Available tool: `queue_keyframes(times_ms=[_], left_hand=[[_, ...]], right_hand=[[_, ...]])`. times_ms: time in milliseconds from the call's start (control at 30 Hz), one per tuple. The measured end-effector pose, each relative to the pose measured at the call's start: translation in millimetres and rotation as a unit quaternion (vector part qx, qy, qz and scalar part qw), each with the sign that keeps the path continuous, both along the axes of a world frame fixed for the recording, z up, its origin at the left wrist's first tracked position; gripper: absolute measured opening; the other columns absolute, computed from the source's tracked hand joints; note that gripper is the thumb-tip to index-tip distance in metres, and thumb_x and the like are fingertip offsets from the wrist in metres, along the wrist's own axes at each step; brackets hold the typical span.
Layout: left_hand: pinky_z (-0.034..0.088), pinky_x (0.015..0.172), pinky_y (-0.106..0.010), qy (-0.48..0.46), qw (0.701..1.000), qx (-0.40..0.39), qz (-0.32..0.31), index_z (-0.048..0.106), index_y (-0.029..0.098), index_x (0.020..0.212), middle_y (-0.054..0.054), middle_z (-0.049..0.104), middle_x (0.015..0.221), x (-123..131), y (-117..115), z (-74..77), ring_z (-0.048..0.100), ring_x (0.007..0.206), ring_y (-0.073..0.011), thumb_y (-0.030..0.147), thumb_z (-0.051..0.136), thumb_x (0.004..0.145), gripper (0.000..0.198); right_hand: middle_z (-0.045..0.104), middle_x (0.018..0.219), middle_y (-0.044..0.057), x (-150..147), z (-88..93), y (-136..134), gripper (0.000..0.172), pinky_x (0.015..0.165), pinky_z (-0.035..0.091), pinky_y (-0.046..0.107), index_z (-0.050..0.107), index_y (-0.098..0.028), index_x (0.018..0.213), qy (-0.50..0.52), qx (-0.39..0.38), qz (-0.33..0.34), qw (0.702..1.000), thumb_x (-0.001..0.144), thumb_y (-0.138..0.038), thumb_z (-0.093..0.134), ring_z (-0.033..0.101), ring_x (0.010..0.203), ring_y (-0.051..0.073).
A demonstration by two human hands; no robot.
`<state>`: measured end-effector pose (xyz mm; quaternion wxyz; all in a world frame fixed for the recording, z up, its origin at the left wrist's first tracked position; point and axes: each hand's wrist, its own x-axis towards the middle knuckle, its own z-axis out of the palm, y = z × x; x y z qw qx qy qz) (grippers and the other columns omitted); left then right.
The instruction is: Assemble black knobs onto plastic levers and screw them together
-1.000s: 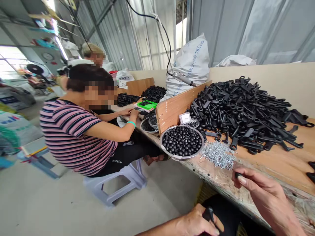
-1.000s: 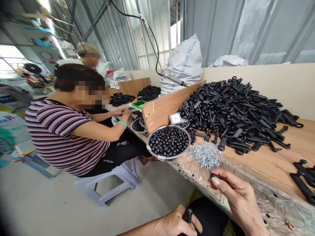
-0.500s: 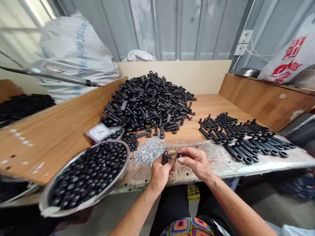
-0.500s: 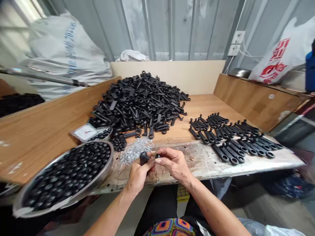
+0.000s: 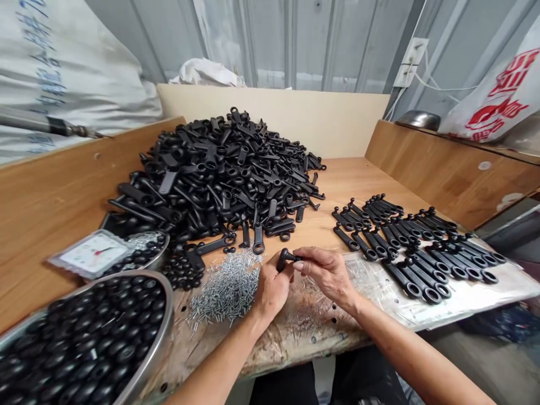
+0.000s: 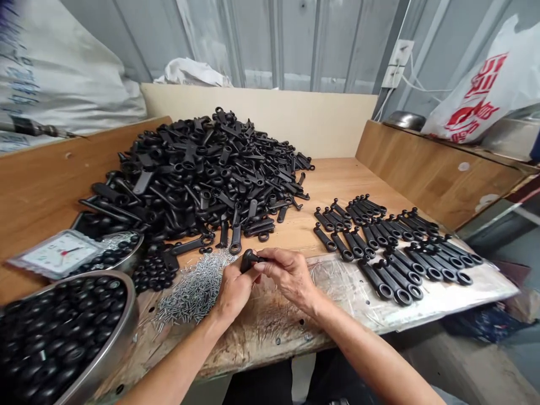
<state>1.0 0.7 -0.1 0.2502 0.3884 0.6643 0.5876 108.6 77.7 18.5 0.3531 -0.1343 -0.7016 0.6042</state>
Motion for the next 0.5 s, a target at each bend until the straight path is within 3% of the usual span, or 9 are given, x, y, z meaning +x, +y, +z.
queue_keyframes(times_ms=[167,333,400,500], left_hand=[[0.035,0.054,-0.021,0.057,0.998,-0.008,0.039,0.055,0.015,0.075,0.003,0.051,0.058,-2,0,-11.0,0.046,0.056,-0.0110,0.031,0.046,0.080,0.019],[0.042,0.069,-0.025,0.087,0.994,-0.017,0.056,0.057,0.015,0.100,-0.004,0.063,0.084,6,4,-21.0,0.057,0.077,-0.0167,0.032,0.045,0.082,0.028],[0.042,0.066,-0.026,0.085,0.995,-0.024,0.052,0.058,0.016,0.102,-0.004,0.063,0.080,12,5,-22.1,0.057,0.074,-0.0173,0.035,0.045,0.082,0.030],[0.041,0.059,-0.025,0.058,0.997,-0.019,0.053,0.058,0.016,0.097,-0.003,0.062,0.072,21,5,-20.7,0.056,0.065,-0.0163,0.039,0.045,0.083,0.030]], right_hand=[[0.068,0.078,0.000,-5,-12.6,0,0.017,0.059,0.051,0.024,0.070,-0.021,0.092,0.015,-0.005,-0.014,1.000,0.077,-0.029,0.067,0.059,0.060,0.013],[0.068,0.092,0.001,2,-16.7,-1,0.019,0.075,0.053,0.029,0.068,-0.026,0.099,0.017,0.157,-0.078,0.984,0.081,-0.024,0.064,0.064,0.080,0.018],[0.068,0.096,0.001,4,-17.8,-2,0.021,0.076,0.053,0.029,0.067,-0.028,0.102,0.021,0.198,-0.096,0.975,0.082,-0.022,0.061,0.064,0.083,0.018],[0.068,0.093,0.001,5,-19.0,-5,0.022,0.073,0.053,0.027,0.067,-0.028,0.102,0.028,0.191,-0.116,0.974,0.082,-0.019,0.062,0.065,0.082,0.018]])
